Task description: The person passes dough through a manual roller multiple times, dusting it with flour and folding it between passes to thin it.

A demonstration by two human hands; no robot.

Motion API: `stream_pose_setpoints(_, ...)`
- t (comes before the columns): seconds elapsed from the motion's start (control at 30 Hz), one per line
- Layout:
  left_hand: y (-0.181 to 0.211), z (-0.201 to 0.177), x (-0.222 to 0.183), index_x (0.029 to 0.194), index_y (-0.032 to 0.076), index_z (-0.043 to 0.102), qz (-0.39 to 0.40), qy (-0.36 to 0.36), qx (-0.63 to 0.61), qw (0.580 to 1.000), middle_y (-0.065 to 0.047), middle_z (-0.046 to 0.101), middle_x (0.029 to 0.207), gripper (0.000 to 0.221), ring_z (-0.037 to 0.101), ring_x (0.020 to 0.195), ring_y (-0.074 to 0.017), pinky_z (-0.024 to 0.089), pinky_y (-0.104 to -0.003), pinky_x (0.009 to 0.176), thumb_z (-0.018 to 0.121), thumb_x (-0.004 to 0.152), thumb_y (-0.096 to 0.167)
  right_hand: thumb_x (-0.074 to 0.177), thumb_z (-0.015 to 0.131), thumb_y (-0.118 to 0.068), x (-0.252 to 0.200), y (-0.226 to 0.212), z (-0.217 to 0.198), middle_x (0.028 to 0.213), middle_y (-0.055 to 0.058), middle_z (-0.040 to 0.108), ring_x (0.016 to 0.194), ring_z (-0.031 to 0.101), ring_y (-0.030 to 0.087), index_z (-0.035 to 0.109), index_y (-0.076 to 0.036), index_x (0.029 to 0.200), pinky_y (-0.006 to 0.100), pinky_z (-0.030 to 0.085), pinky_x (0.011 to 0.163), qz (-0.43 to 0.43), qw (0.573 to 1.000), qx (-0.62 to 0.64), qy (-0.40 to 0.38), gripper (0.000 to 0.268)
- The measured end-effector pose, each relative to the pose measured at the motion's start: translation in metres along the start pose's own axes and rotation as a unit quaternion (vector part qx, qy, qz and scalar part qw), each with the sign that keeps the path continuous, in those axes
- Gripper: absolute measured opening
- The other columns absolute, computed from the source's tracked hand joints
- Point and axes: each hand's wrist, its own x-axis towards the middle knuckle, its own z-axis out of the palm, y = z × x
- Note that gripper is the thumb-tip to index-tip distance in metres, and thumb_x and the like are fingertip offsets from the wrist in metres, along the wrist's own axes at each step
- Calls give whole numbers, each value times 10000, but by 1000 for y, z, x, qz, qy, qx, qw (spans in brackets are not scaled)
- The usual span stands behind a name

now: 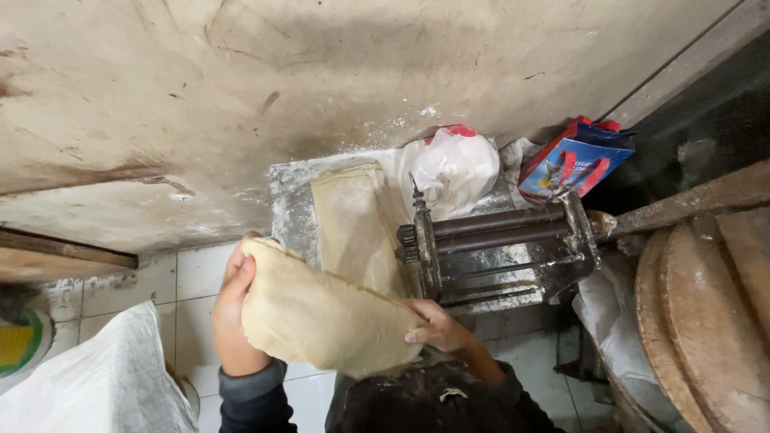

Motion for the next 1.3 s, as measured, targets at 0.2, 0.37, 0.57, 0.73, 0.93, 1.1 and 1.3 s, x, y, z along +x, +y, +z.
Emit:
stream_pose_setpoints(0.2,-121,21,-31,1310,51,561,-90,61,-188,976,-123,661,1163,471,659,1037,-263,531,-404,905,527,973,378,862,750,-51,-6,-38,14,1092,127,675,1032,676,201,532,41,1287,353,575,918,-32,975,212,55,487)
stream_pose_setpoints(0.37,-182,-16,0,1372,23,543,-132,30,-242,961,-158,631,1290,610,630,1146,-308,494,-447,987,482,979,486,891,753,-50,-41,-53,4,1014,72,677,972,660,152,618,22,1155,316,560,877,-10,993,22,115,306)
stream_pose_setpoints(0.57,-163,8,43,1422,5,543,-184,27,-179,966,-172,643,1356,634,645,1186,-329,498,-470,1023,498,999,474,907,751,-78,-63,-66,-1,976,32,689,931,645,91,667,2,1110,286,548,834,8,967,-84,240,233)
stream_pose_setpoints(0.73,-171,69,68,1386,-4,578,-291,2,-111,950,-159,704,1263,497,697,1103,-309,543,-443,987,608,983,285,902,748,-74,-78,-70,-36,1005,37,720,937,658,86,669,-19,1174,273,549,827,-16,942,-129,311,288)
stream_pose_setpoints(0.93,-209,156,91,1377,-36,571,-287,-91,-91,949,-169,694,1280,471,688,1131,-301,538,-439,1020,598,1005,252,906,710,25,-90,-78,-113,1085,89,747,1005,716,142,652,-9,1208,317,597,908,-54,936,-77,339,309)
stream_pose_setpoints(1.1,-248,194,136,1389,-23,560,-326,-135,-34,935,-174,686,1278,476,688,1125,-303,545,-443,1010,600,997,244,886,693,60,-113,-96,-178,1136,68,722,1091,701,135,643,-7,1181,296,567,921,-84,889,-235,385,307)
stream_pose_setpoints(1.3,-287,222,177,1377,0,565,-304,-94,1,948,-167,692,1264,494,710,1098,-304,565,-443,980,633,949,239,1004,636,21,-166,-92,-292,1082,91,732,931,690,171,682,-6,1163,289,566,860,-177,805,-195,531,168)
